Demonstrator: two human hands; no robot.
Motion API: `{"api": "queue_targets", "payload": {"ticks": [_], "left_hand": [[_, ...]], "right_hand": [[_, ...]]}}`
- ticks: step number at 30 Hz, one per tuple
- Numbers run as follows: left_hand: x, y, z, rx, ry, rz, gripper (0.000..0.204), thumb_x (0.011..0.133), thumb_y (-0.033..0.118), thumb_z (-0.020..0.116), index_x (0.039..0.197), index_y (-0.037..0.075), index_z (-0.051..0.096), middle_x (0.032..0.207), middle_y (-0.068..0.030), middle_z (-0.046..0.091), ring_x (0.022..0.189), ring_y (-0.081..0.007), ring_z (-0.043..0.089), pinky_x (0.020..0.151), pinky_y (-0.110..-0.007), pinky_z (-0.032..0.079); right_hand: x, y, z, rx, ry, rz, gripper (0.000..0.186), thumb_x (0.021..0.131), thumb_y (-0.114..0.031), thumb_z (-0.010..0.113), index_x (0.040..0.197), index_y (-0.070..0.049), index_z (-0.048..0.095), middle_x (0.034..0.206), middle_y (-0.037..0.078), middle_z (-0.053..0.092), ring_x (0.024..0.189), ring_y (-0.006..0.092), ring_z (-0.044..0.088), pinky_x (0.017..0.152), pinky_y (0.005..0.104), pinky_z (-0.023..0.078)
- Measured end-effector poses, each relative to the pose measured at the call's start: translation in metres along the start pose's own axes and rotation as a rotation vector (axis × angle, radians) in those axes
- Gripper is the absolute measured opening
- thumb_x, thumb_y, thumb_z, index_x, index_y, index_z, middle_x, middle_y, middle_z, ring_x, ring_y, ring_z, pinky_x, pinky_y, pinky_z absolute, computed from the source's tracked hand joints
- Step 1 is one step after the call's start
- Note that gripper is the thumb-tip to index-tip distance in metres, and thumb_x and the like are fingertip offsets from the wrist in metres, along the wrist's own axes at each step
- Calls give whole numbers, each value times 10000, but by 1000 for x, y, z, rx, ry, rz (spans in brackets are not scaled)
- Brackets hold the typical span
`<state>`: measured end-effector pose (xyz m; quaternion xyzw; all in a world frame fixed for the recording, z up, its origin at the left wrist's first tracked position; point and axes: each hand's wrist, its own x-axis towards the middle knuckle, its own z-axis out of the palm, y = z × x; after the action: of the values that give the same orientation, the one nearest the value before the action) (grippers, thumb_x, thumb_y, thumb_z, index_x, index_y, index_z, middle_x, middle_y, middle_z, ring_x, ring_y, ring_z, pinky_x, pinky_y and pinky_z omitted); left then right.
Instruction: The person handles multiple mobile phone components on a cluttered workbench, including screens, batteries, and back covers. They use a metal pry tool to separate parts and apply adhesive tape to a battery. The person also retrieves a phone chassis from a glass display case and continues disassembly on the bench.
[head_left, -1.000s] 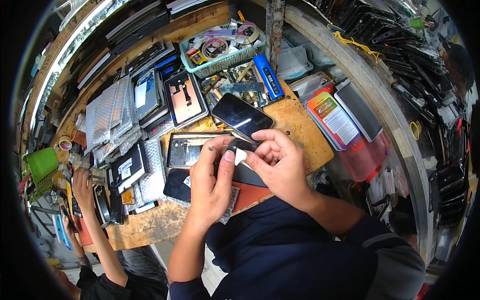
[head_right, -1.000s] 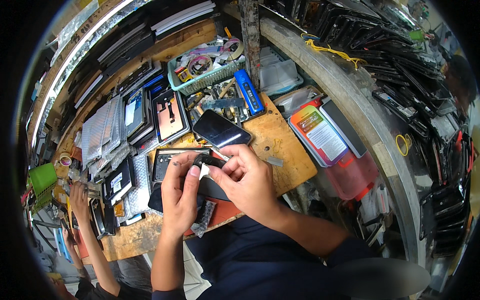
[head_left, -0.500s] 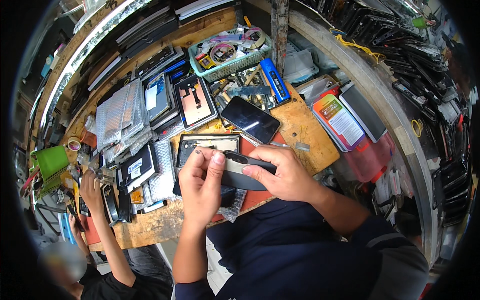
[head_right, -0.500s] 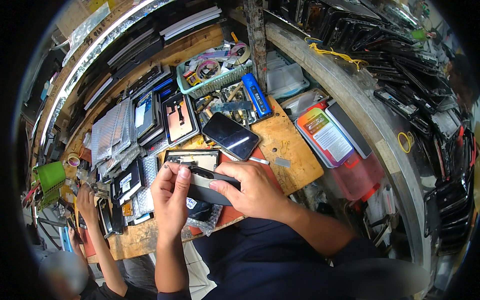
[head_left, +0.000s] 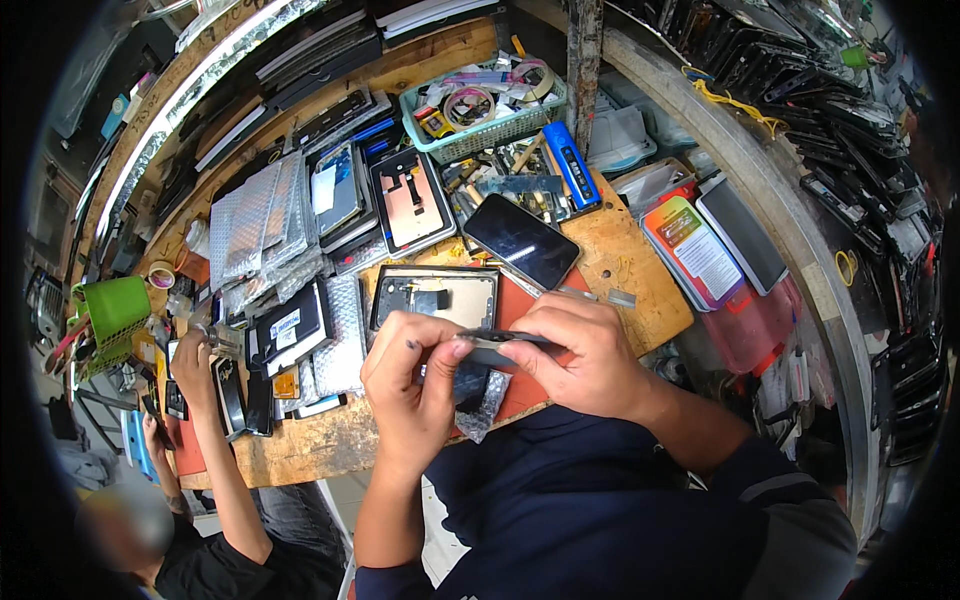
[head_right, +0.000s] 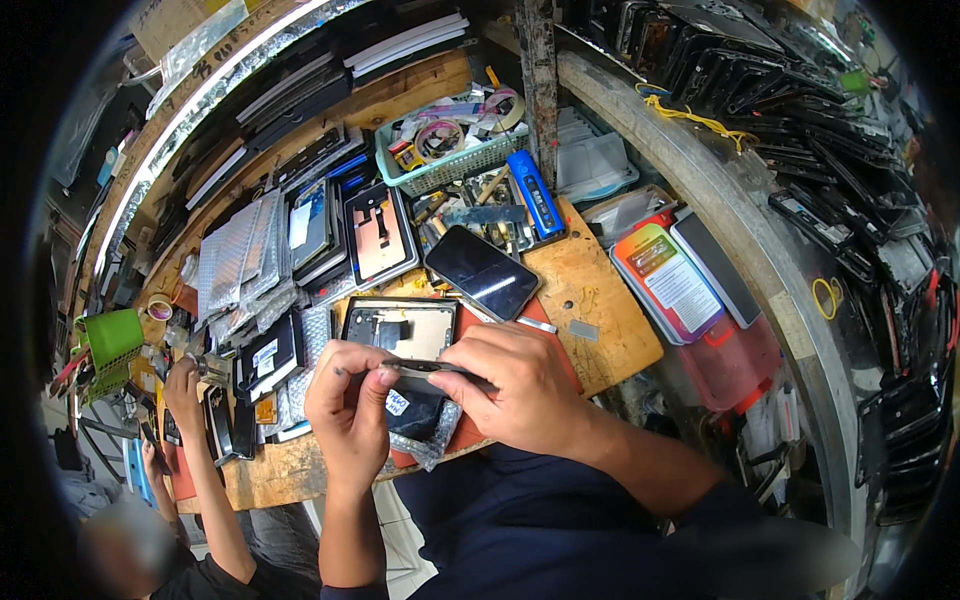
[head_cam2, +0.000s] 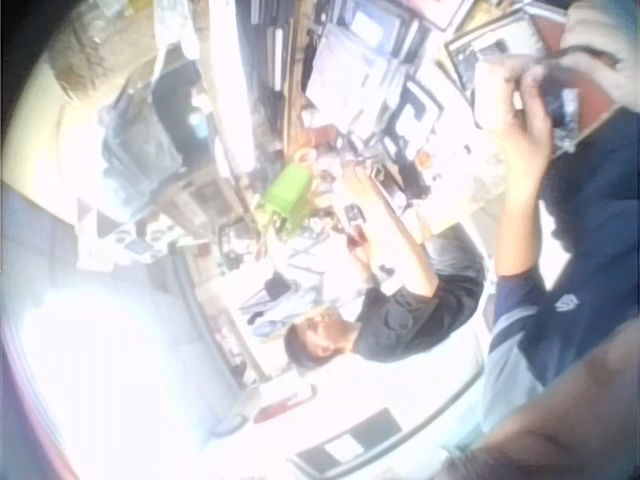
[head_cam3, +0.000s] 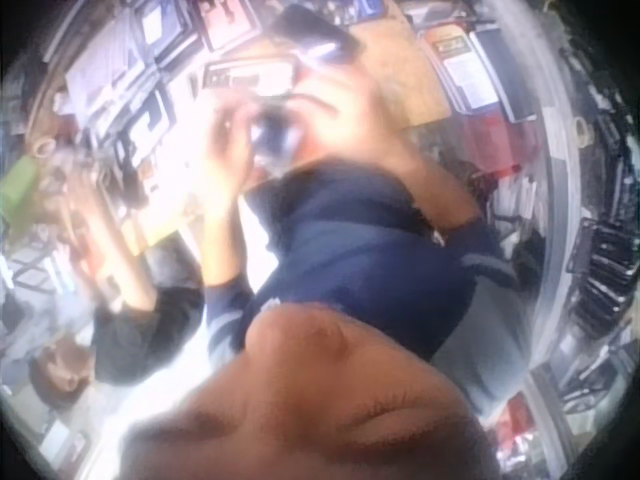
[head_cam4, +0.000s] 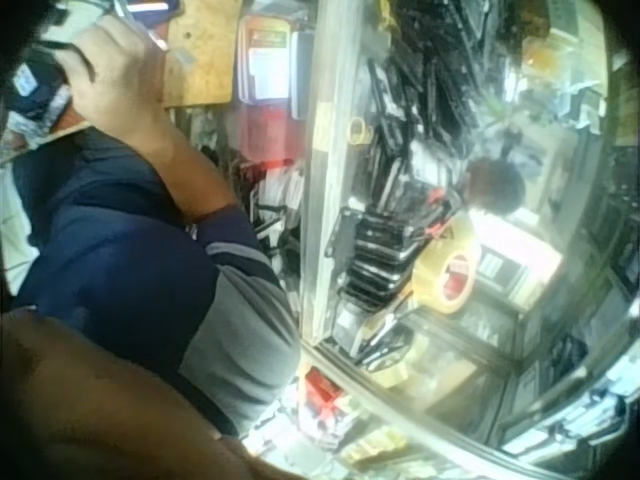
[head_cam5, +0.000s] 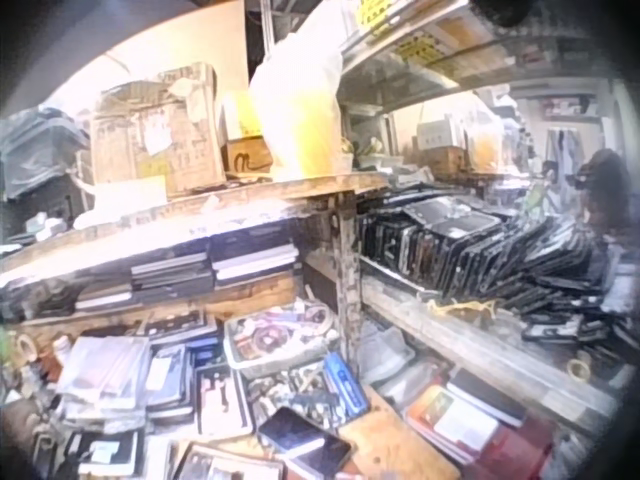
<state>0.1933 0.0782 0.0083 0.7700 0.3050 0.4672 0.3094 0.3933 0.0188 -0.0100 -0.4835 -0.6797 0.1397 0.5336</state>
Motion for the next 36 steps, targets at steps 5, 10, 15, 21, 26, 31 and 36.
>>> {"api": "queue_targets", "payload": {"ticks": [5, 10, 15, 21, 26, 31, 36], "left_hand": [[10, 4, -16, 430, 47, 448, 145, 853, -96, 719, 961, 0, 709, 934, -141, 685, 876, -290, 684, 723, -370, 551], [-11, -6, -19, -222, 161, -363, 274, 1051, 101, 616, 1300, -12, 591, 1030, -109, 696, 877, -178, 699, 743, -293, 614], [-20, 18, 10, -449, 124, -514, 186, 1083, 139, 615, 1110, -40, 651, 936, -33, 674, 830, -76, 653, 765, -285, 647], [-10, -5, -29, -212, -106, -434, 184, 1055, 71, 648, 1190, -48, 683, 930, -45, 692, 802, -94, 667, 707, -259, 577], [-1, -6, -12, -621, 122, -466, 362, 1013, 78, 711, 1330, -52, 594, 1146, -114, 726, 965, -129, 702, 837, -276, 579], [-9, -11, -14, -695, 196, -492, 311, 1009, 64, 714, 1283, -25, 597, 1144, -92, 744, 999, -121, 702, 868, -267, 564], [-12, -23, -35, -602, 469, -379, 287, 1001, 76, 736, 1244, -9, 609, 1052, -65, 743, 905, -78, 680, 814, -231, 546]], "right_hand": [[10, -1, -7, -318, 57, -396, 175, 795, -58, 736, 969, -33, 726, 915, 50, 671, 816, 228, 670, 703, 358, 485], [17, 0, -8, -477, 154, -596, 156, 829, -89, 715, 975, -37, 730, 935, 41, 659, 817, 202, 658, 729, 348, 498], [13, 2, 11, -545, 83, -572, 148, 839, -110, 725, 971, -48, 704, 929, 35, 627, 863, 211, 642, 806, 379, 490], [23, -7, -9, -209, -98, -69, 447, 835, -214, 832, 1201, -20, 663, 1110, 146, 645, 1006, 371, 628, 902, 461, 485], [17, 14, 17, 464, -225, 205, 196, 986, -139, 730, 1063, 37, 693, 835, 81, 716, 730, 156, 663, 677, 343, 534], [23, 7, 30, 607, -309, 342, 181, 1042, -126, 669, 1099, 45, 683, 889, 29, 702, 829, 63, 628, 726, 268, 538], [33, 1, 35, 588, -420, 492, 177, 1064, -154, 648, 1059, 22, 668, 811, -21, 631, 704, 39, 613, 623, 230, 508]]}}
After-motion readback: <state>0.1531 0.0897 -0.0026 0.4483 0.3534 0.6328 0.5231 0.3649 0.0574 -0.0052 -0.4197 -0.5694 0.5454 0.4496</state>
